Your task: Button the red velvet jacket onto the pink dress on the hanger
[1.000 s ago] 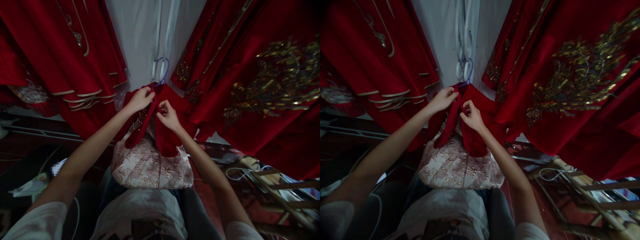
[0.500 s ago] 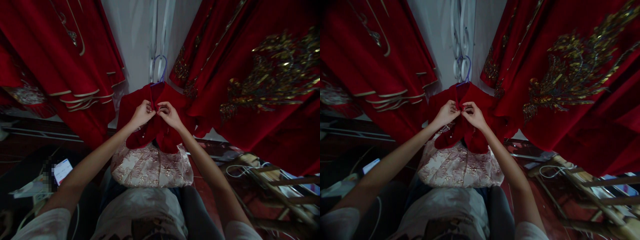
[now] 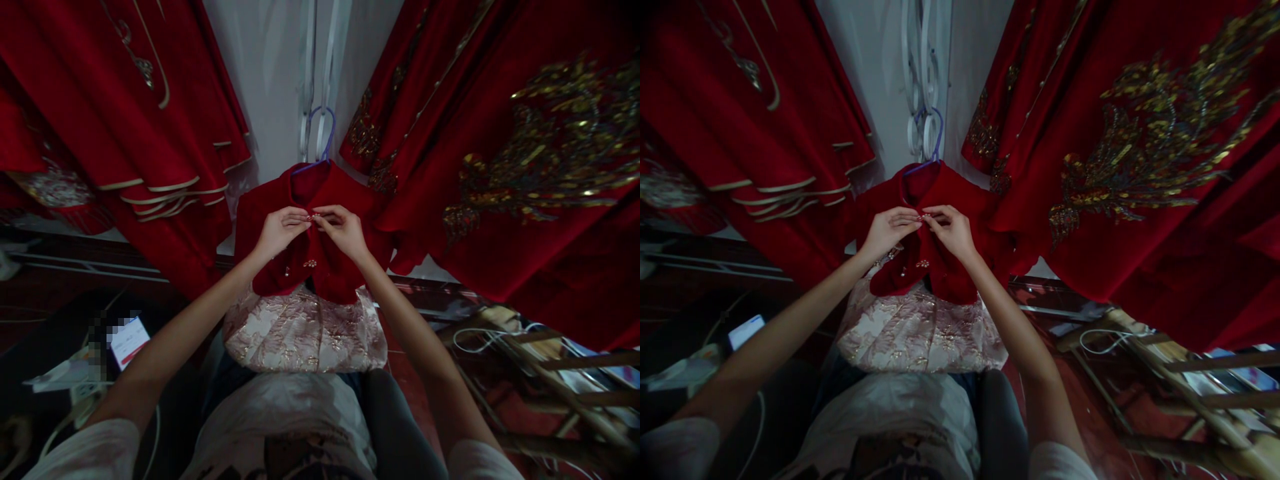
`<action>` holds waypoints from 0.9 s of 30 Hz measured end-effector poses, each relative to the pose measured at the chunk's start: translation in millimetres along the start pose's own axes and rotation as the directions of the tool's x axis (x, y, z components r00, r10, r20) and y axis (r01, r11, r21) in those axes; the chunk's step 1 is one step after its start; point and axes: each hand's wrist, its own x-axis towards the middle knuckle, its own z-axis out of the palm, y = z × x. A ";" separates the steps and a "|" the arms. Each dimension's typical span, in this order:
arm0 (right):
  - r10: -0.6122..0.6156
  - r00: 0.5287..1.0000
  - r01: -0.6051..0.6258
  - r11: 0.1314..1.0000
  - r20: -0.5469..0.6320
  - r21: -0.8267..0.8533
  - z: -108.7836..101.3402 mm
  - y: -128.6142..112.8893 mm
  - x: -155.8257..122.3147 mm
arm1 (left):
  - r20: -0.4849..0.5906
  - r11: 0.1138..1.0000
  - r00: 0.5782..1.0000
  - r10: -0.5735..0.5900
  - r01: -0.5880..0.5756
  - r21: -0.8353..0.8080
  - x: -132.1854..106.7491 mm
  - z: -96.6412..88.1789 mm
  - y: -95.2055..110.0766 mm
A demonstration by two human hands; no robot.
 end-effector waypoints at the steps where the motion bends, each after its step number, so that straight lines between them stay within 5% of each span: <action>1: -0.014 1.000 0.014 0.999 -0.015 -0.037 0.6 -2.3 -0.8 | -0.002 1.000 1.000 -0.003 0.003 0.000 -0.4 0.6 -0.1; 11: -0.088 0.989 0.055 0.966 -0.122 -0.251 8.6 -16.5 -8.0 | -0.098 0.995 0.995 0.033 -0.024 0.099 2.6 5.7 -3.3; 20: -0.041 0.982 0.020 0.993 -0.184 -0.119 14.6 -3.2 -10.9 | -0.056 0.976 0.992 0.111 -0.099 0.192 0.1 2.8 -1.6; 27: -0.020 0.992 0.013 0.998 -0.122 -0.059 6.5 1.4 -7.9 | 0.018 0.947 0.989 0.147 -0.146 0.285 -2.1 -1.2 4.8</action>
